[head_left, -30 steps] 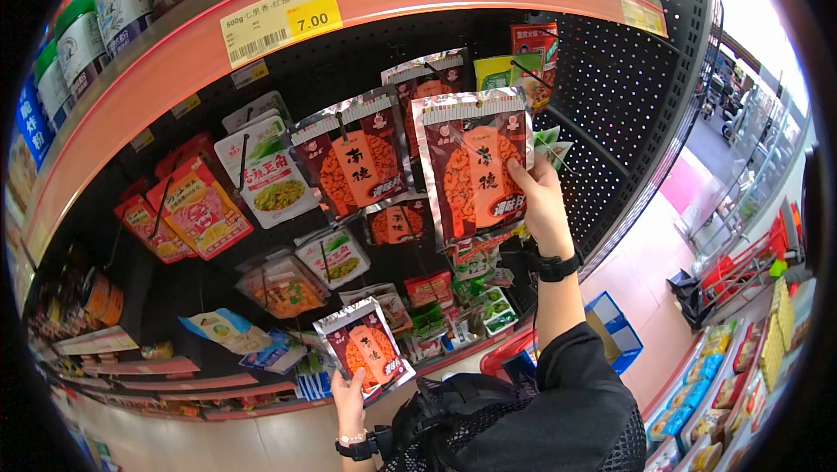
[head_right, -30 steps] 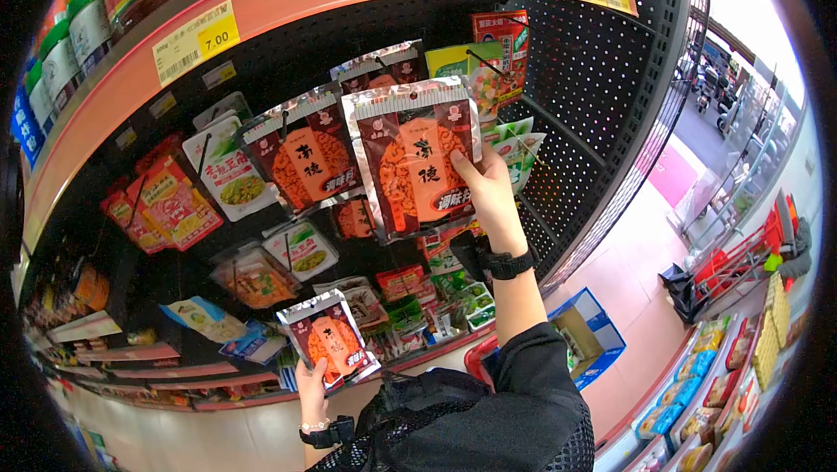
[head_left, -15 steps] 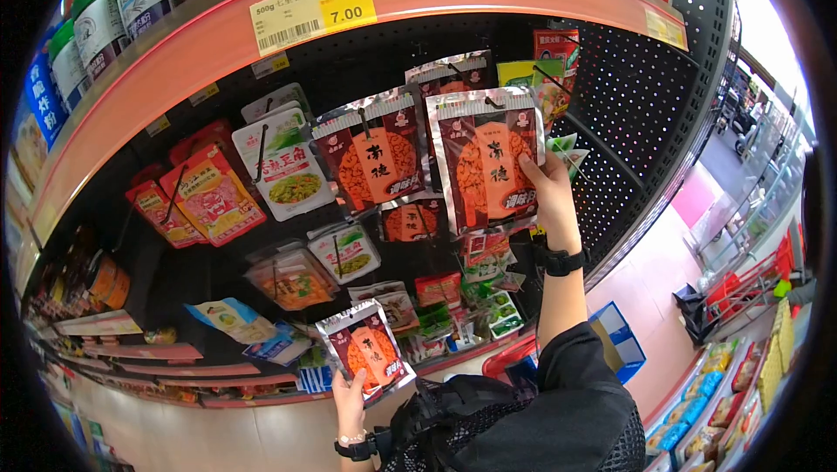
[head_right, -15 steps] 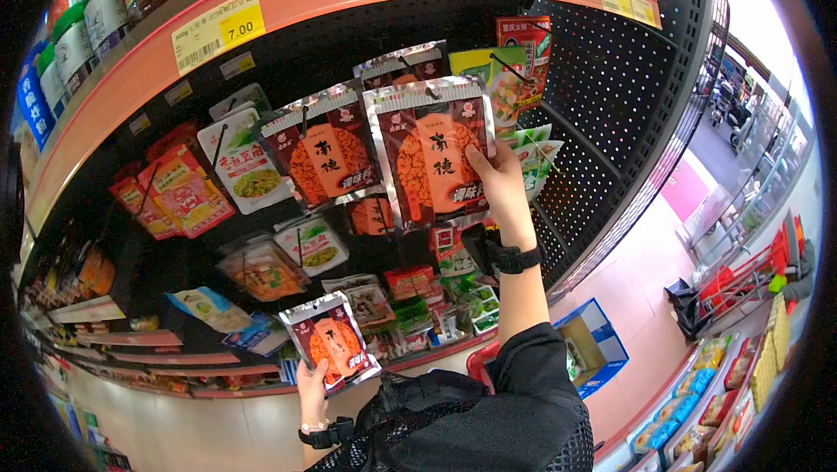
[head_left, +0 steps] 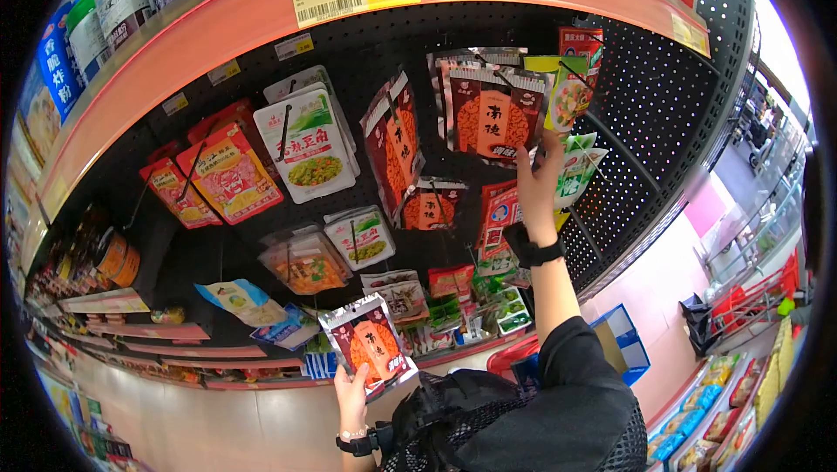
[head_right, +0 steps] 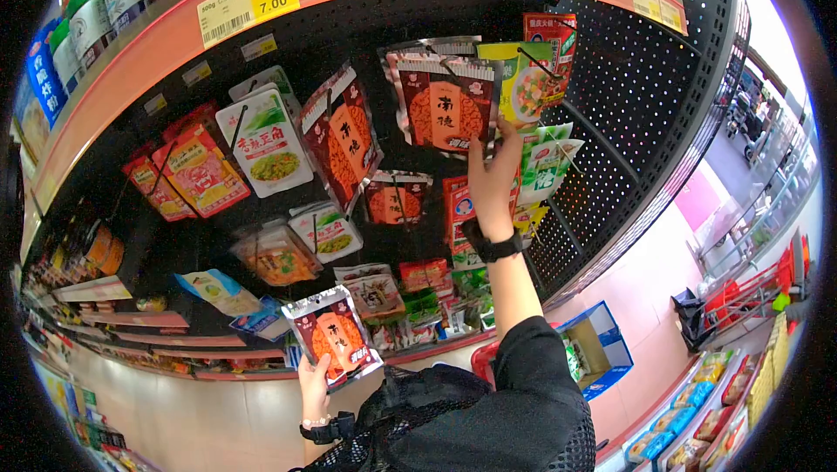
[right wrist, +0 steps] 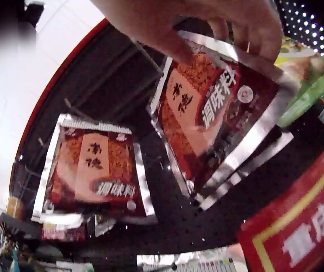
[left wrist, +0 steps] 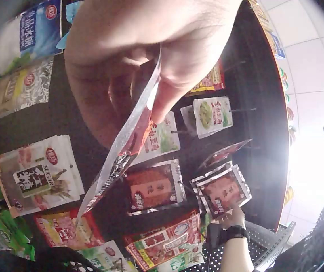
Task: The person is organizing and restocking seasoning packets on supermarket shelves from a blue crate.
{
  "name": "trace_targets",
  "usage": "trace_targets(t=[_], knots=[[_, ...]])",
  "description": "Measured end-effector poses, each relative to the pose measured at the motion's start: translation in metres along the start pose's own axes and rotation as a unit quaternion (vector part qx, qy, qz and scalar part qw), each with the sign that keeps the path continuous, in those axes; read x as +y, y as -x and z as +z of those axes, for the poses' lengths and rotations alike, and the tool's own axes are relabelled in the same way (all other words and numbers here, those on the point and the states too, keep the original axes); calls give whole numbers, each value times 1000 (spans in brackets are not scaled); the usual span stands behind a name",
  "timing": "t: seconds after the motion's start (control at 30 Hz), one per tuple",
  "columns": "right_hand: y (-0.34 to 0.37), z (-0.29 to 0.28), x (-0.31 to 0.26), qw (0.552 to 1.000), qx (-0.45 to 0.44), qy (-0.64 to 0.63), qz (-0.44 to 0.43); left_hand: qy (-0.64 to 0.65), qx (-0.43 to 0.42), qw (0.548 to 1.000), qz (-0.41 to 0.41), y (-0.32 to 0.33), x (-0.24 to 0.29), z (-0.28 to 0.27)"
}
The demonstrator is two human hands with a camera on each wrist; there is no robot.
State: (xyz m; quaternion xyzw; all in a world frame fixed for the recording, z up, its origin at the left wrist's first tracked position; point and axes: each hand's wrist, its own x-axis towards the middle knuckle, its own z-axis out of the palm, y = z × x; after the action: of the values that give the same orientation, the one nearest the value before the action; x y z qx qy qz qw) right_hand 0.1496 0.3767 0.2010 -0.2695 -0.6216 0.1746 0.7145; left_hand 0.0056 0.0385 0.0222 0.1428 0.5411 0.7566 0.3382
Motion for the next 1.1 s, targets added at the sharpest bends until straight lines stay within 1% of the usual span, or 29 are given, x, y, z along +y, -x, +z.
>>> trace_targets(t=[0.03, 0.1, 0.17, 0.2, 0.23, 0.27, 0.3, 0.37, 0.43, 0.47, 0.5, 0.57, 0.6, 0.63, 0.7, 0.73, 0.77, 0.8, 0.83, 0.9, 0.97, 1.03, 1.07, 1.1], knots=[[12, -4, -4, 1000, 0, 2, 2, 2, -9, 1000, 2, -1, -3, -3], [38, -12, -9, 997, 8, 60, -53, 2, -19, 1000, 1, -2, -5, -4], [73, -14, -9, 996, -12, 70, -57, -15, -22, 1000, -3, -2, -6, 0], [92, -16, -7, 992, -104, 63, -15, -52, -28, 998, -17, -6, -12, -4], [111, -19, -9, 979, -195, 56, 30, -54, -30, 998, -21, -9, -17, -6], [129, -21, -14, 954, -261, -34, 142, -59, -45, 997, -14, -11, -21, -6], [147, -22, -21, 905, -320, -123, 251, -57, -56, 997, -12, -12, -20, -1], [188, -26, -14, 850, -387, -192, 302, -53, -79, 995, -10, -13, -17, 8], [205, -39, -20, 754, -496, -228, 366, -85, -121, 989, -23, -9, 0, 24], [215, -45, -8, 679, -599, -189, 381, -89, -139, 986, -31, -13, -6, 22], [213, -53, -25, 689, -566, -224, 393, -91, -141, 985, -33, -16, -10, 23], [220, -65, -25, 690, -512, -271, 433, -129, -175, 976, -4, -19, -15, 26], [215, -68, -21, 643, -530, -280, 476, -120, -204, 972, -6, -20, -12, 27], [210, -75, -20, 625, -545, -270, 489, -121, -205, 971, -6, -20, -8, 32], [208, -80, -27, 661, -501, -316, 461, -78, -258, 963, -3, -22, -1, 44], [214, -83, -18, 693, -498, -275, 443, -82, -292, 953, 2, -27, 2, 44], [220, -86, -10, 723, -493, -233, 423, -83, -294, 952, 2, -30, 7, 48], [203, -80, -32, 763, -435, -253, 406, -85, -293, 952, 29, -31, 22, 59], [191, -78, -39, 776, -432, -232, 396, -87, -292, 951, 56, -32, 37, 70], [167, -66, -43, 831, -413, -228, 294, -93, -306, 941, 106, -40, 62, 84], [131, -51, -63, 852, -371, -252, 270, -89, -287, 937, 179, -45, 92, 109], [100, -35, -73, 862, -341, -269, 260, -76, -259, 932, 243, -50, 117, 131], [89, -26, -74, 878, -324, -271, 226, -96, -234, 936, 247, -54, 124, 132], [80, -17, -77, 892, -306, -272, 192, -100, -241, 920, 293, -62, 126, 131]])
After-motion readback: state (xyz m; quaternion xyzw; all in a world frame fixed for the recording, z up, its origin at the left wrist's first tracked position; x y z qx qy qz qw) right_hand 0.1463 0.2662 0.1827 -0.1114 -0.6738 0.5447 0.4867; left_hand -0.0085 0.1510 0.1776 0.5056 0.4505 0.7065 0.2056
